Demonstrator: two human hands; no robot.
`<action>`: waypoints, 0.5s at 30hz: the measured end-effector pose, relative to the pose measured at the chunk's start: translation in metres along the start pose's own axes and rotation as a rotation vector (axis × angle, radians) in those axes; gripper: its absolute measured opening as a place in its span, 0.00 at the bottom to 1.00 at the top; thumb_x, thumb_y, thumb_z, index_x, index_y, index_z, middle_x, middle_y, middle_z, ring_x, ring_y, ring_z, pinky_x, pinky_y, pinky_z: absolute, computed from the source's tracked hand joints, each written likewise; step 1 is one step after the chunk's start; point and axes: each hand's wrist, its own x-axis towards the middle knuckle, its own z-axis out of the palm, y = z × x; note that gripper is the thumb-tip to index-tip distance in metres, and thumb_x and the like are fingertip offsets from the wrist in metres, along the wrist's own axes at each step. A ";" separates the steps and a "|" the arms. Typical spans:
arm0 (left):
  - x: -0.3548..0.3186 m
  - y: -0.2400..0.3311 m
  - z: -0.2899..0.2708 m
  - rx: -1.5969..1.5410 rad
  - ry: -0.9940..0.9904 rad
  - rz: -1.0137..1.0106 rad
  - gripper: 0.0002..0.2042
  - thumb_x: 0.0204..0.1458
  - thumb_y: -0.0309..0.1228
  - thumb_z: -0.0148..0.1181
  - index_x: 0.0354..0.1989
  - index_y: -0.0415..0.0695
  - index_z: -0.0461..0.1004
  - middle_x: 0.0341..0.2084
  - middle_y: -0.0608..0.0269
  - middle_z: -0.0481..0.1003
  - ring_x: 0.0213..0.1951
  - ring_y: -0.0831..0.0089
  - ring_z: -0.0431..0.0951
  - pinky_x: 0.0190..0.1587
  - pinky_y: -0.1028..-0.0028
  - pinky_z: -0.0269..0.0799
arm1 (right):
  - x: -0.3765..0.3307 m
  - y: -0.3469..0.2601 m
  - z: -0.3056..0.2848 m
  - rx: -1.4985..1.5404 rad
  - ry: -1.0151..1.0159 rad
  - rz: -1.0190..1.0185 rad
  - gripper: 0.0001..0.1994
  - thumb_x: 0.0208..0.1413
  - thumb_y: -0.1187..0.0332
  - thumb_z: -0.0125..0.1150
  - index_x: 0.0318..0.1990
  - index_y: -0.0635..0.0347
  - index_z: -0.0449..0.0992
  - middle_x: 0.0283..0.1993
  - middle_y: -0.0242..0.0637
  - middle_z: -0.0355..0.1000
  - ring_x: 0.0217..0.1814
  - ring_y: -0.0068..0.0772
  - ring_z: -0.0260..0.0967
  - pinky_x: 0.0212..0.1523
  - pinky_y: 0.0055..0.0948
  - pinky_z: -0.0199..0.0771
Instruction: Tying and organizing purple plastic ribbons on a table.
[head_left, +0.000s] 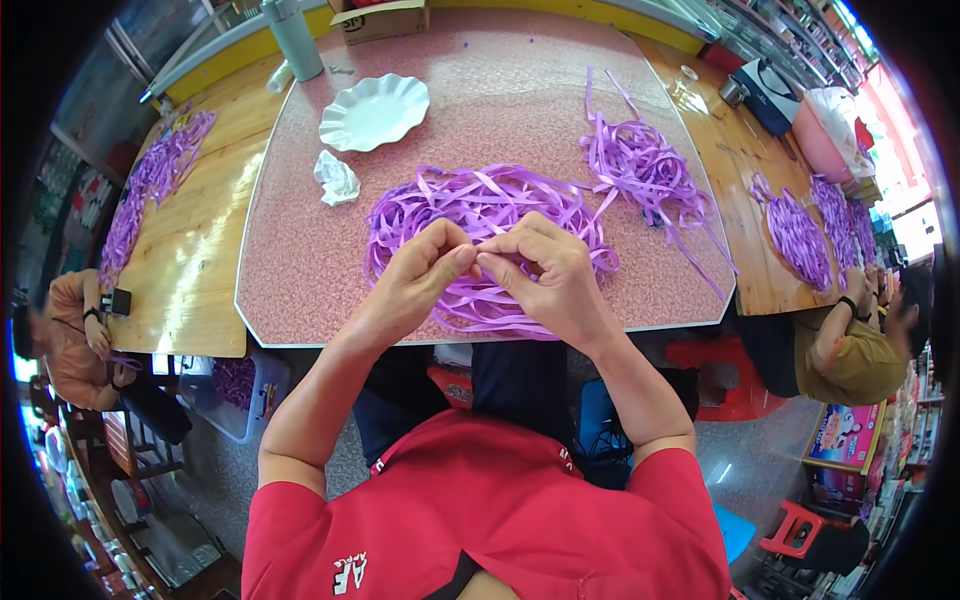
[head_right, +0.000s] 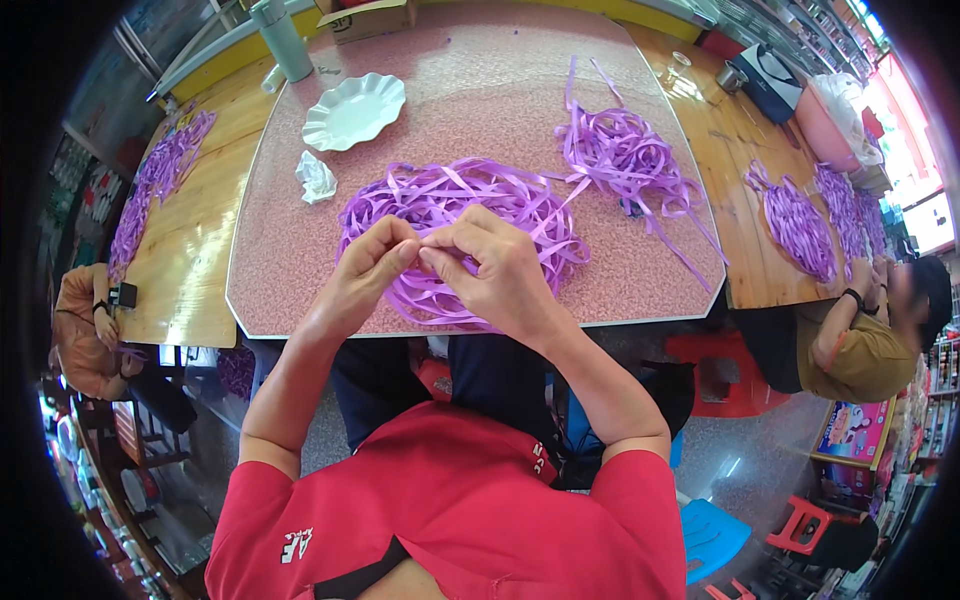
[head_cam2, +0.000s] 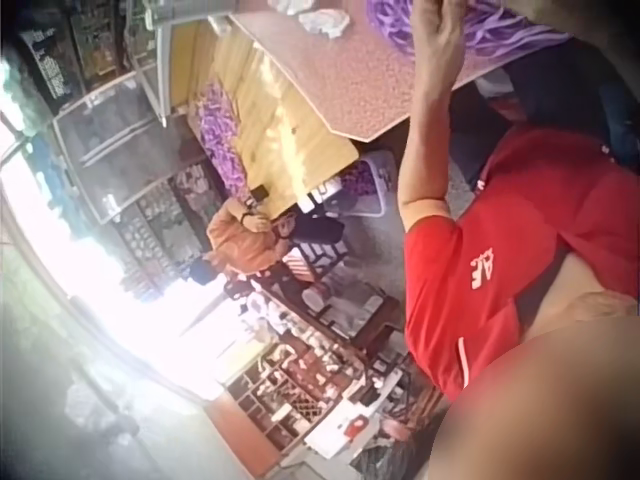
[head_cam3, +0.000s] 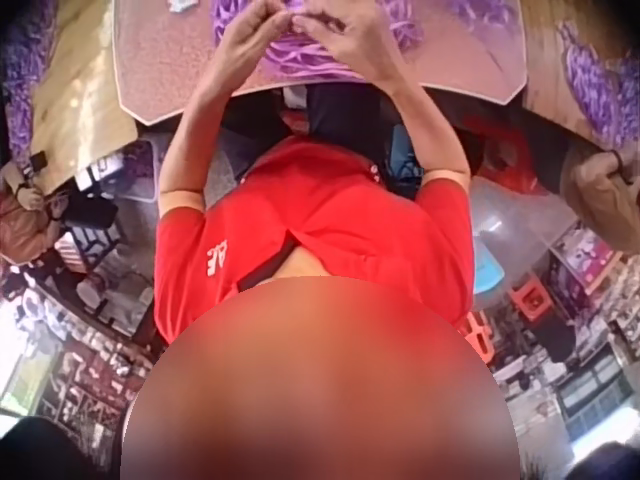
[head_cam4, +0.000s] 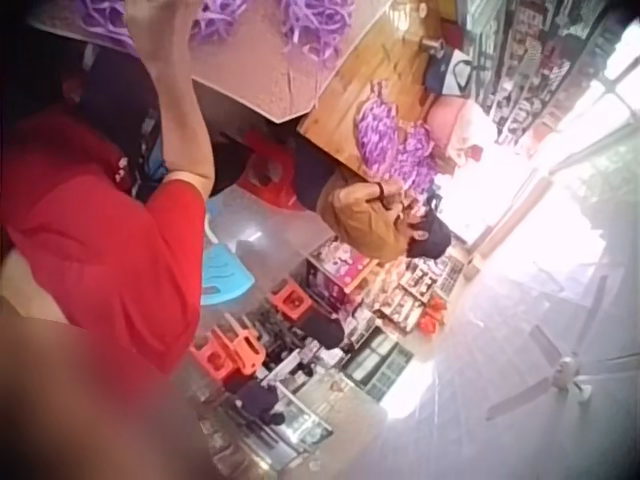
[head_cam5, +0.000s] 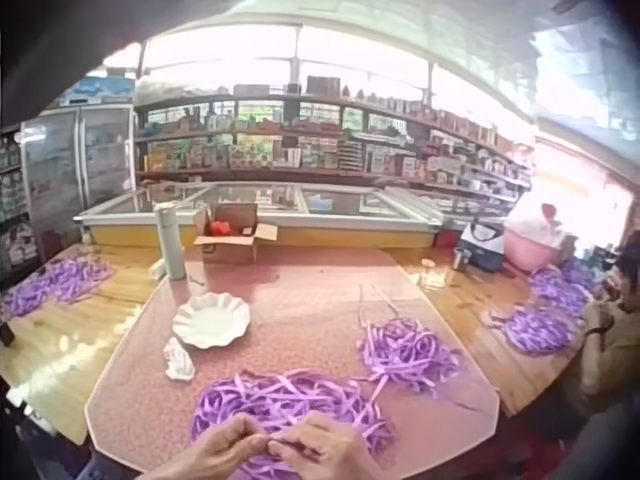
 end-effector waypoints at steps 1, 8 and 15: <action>-0.002 0.000 -0.001 -0.001 -0.007 0.001 0.10 0.66 0.35 0.50 0.39 0.40 0.68 0.32 0.68 0.71 0.39 0.82 0.70 0.45 0.78 0.67 | -0.001 0.001 -0.001 -0.004 -0.010 -0.010 0.06 0.51 0.78 0.67 0.37 0.61 0.81 0.30 0.31 0.69 0.28 0.19 0.65 0.26 0.21 0.63; -0.008 -0.004 -0.009 -0.227 -0.095 -0.137 0.09 0.61 0.33 0.58 0.41 0.41 0.70 0.37 0.67 0.74 0.44 0.79 0.74 0.51 0.76 0.69 | -0.001 -0.001 -0.011 0.113 -0.082 0.021 0.06 0.53 0.78 0.65 0.39 0.62 0.81 0.32 0.29 0.70 0.30 0.16 0.64 0.28 0.20 0.63; -0.005 0.001 -0.004 -0.721 -0.023 -0.006 0.03 0.56 0.26 0.61 0.35 0.45 0.73 0.40 0.60 0.76 0.45 0.73 0.75 0.51 0.73 0.69 | 0.007 0.007 -0.017 0.509 -0.022 0.320 0.04 0.56 0.76 0.64 0.39 0.64 0.78 0.34 0.28 0.76 0.37 0.14 0.71 0.39 0.15 0.71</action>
